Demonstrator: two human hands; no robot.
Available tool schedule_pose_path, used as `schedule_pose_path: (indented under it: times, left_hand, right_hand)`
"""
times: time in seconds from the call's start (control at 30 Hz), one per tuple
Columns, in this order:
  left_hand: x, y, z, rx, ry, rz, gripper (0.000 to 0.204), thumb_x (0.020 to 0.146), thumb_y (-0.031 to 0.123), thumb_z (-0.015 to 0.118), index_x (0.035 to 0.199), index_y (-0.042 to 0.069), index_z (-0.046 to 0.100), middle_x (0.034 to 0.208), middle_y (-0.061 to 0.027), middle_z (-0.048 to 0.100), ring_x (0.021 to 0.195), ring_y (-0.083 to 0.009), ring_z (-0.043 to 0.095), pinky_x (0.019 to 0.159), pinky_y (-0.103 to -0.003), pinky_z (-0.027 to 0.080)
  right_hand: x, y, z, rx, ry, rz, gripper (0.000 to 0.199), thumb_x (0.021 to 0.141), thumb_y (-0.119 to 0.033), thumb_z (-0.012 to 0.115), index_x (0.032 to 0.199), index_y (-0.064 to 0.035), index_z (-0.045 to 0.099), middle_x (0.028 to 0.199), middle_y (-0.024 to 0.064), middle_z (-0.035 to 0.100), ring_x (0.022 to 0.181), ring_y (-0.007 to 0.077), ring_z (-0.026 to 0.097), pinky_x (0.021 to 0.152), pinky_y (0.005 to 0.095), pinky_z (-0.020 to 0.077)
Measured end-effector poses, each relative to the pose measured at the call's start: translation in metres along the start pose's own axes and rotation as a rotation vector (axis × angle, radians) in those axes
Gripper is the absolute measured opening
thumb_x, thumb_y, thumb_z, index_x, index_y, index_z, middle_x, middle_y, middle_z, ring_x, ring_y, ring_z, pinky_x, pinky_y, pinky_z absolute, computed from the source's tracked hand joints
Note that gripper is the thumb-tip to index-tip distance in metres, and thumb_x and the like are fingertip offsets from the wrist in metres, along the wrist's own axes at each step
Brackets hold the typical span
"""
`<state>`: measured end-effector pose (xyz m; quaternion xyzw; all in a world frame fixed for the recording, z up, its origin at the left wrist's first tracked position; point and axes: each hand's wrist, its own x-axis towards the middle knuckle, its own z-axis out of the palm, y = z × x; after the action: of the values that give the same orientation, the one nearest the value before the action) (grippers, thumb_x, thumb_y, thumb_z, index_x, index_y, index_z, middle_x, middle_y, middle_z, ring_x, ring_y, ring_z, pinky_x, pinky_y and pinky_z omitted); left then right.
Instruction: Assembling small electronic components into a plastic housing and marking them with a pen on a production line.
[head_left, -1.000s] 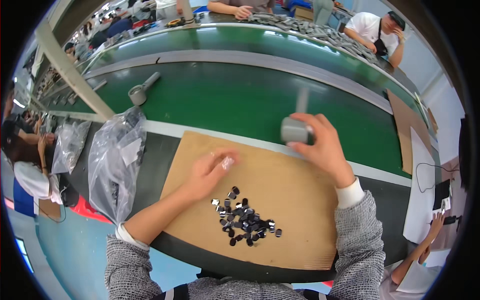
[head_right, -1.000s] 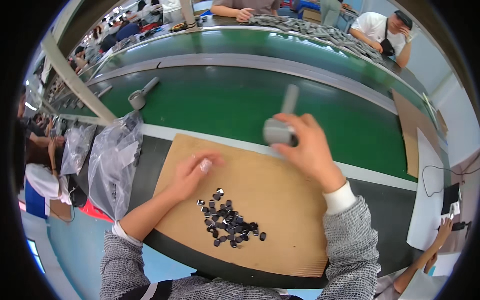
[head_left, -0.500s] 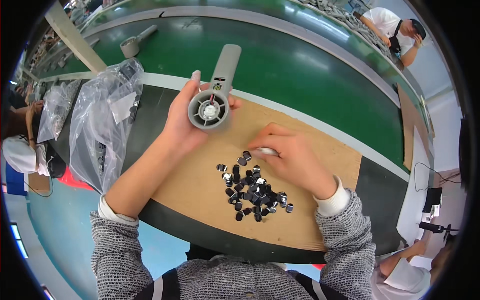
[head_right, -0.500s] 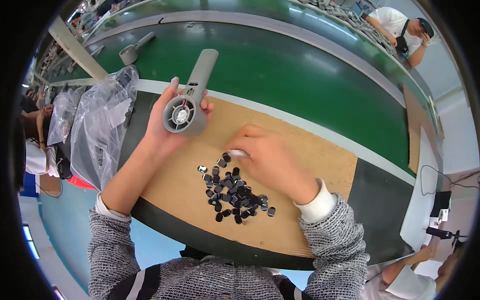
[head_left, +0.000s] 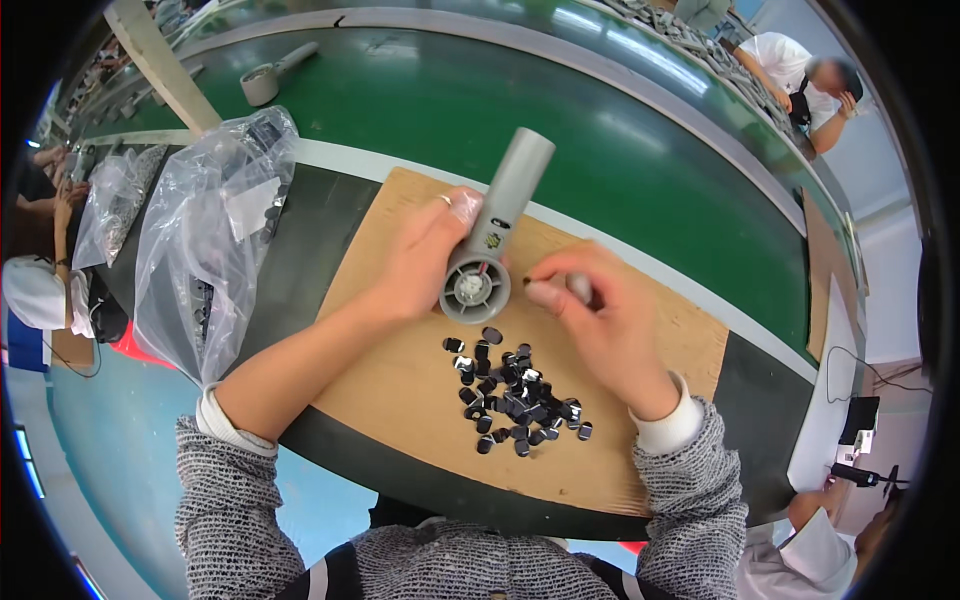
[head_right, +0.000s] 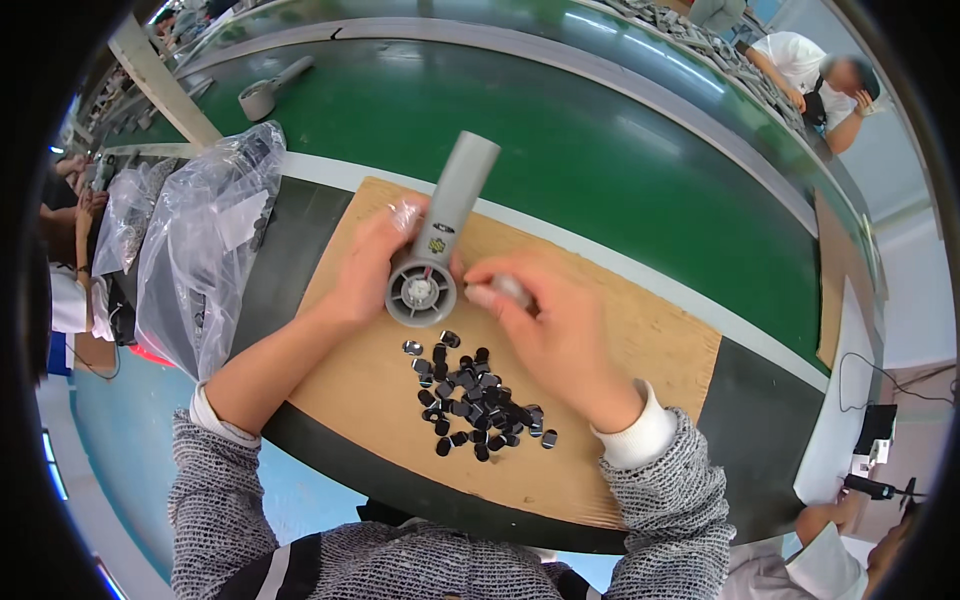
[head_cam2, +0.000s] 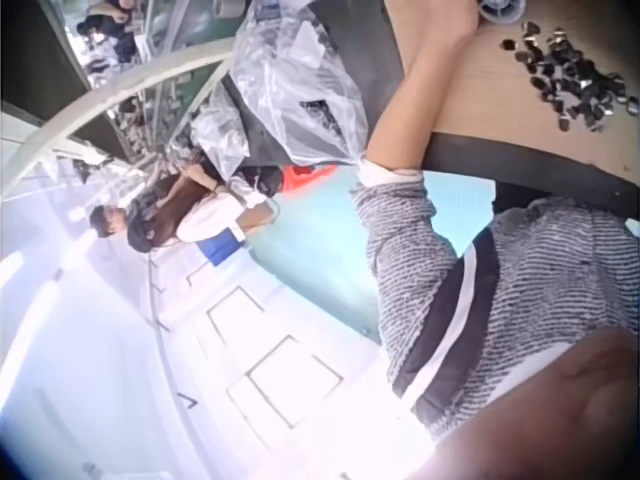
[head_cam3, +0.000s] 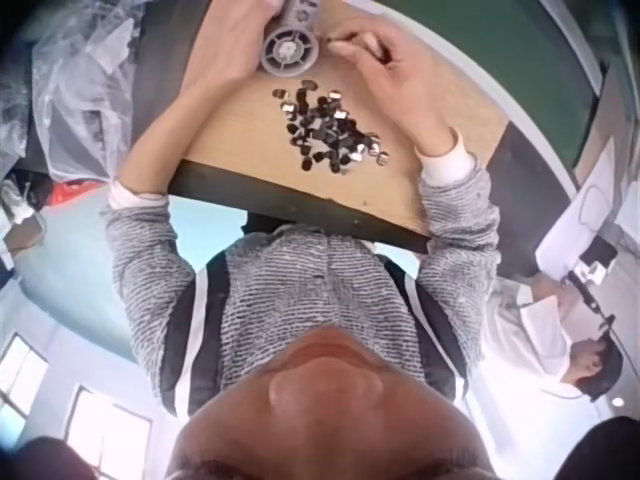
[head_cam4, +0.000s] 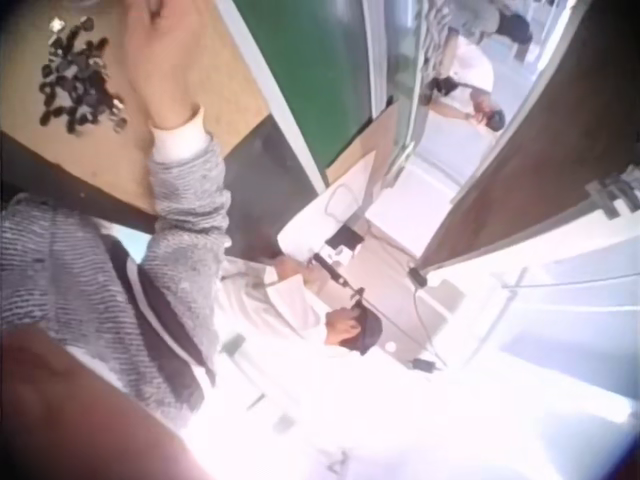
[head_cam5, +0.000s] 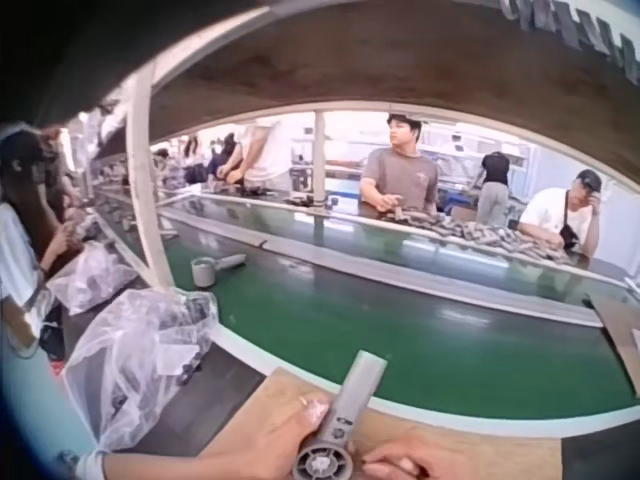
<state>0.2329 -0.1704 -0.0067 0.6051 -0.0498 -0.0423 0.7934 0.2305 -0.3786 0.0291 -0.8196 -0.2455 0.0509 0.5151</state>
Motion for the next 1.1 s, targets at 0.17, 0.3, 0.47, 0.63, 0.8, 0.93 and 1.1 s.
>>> schedule_pose_path:
  times: [0.17,0.3,0.47,0.63,0.8,0.93,1.1]
  left_hand:
    - [-0.005,-0.001,0.013,0.147,-0.071,0.072,0.034,0.103,0.025,0.035,0.111,-0.002,0.055,0.087,-0.0061,0.062,0.079,-0.0087,0.057,0.070,-0.025,0.048]
    - [-0.007,-0.004,0.014,0.107,-0.077,0.089,0.033,0.103,0.023,0.035,0.113,-0.001,0.055,0.086,-0.0029,0.060,0.079,-0.0066,0.054,0.069,-0.023,0.046]
    - [-0.005,-0.007,0.014,0.156,-0.098,0.102,0.032,0.103,0.022,0.035,0.112,0.000,0.056,0.084,-0.0014,0.058,0.078,-0.0058,0.052,0.068,-0.023,0.045]
    - [-0.009,-0.002,0.018,0.118,-0.082,0.103,0.032,0.103,0.022,0.034,0.109,0.000,0.056,0.083,-0.0027,0.059,0.077,-0.0074,0.052,0.070,-0.025,0.045]
    - [-0.008,-0.002,0.018,0.177,-0.106,0.111,0.032,0.103,0.023,0.034,0.107,0.000,0.057,0.083,-0.0037,0.059,0.077,-0.0080,0.052,0.070,-0.026,0.045]
    - [-0.007,-0.004,0.016,0.168,-0.111,0.076,0.031,0.103,0.023,0.035,0.107,0.000,0.057,0.084,-0.0031,0.059,0.077,-0.0076,0.052,0.070,-0.025,0.045]
    - [-0.007,0.000,0.015,0.052,-0.126,0.000,0.027,0.101,0.019,0.038,0.109,0.000,0.056,0.087,-0.0032,0.060,0.080,-0.0069,0.053,0.071,-0.025,0.045]
  right_hand:
    - [0.007,0.006,0.010,0.184,0.073,-0.067,0.013,0.088,0.004,0.062,0.100,0.0040,0.066,0.099,0.0079,0.062,0.090,0.0144,0.066,0.076,0.0244,0.0542]
    - [0.004,0.000,0.015,0.009,0.154,-0.184,0.017,0.087,0.005,0.062,0.102,0.0004,0.067,0.098,0.0074,0.061,0.078,0.0116,0.062,0.063,0.0224,0.0493]
    - [0.003,0.007,0.015,-0.131,0.189,-0.286,0.021,0.083,0.008,0.063,0.101,-0.0029,0.068,0.095,0.0070,0.061,0.068,0.0100,0.054,0.055,0.0220,0.0421]
    - [0.003,0.002,0.017,-0.126,0.252,-0.302,0.022,0.079,0.011,0.066,0.097,-0.0017,0.069,0.091,0.0056,0.062,0.072,0.0104,0.058,0.061,0.0221,0.0466]
    - [0.003,0.009,0.014,-0.083,0.234,-0.273,0.023,0.078,0.012,0.068,0.096,-0.0010,0.070,0.089,0.0063,0.063,0.075,0.0109,0.060,0.063,0.0230,0.0483]
    - [0.004,0.008,0.009,-0.016,0.192,-0.253,0.022,0.076,0.011,0.069,0.095,-0.0006,0.070,0.088,0.0072,0.064,0.076,0.0129,0.061,0.064,0.0246,0.0491]
    - [0.010,0.012,0.008,-0.069,0.163,-0.353,0.022,0.074,0.010,0.070,0.093,-0.0018,0.071,0.087,0.0068,0.064,0.070,0.0136,0.061,0.059,0.0247,0.0492]
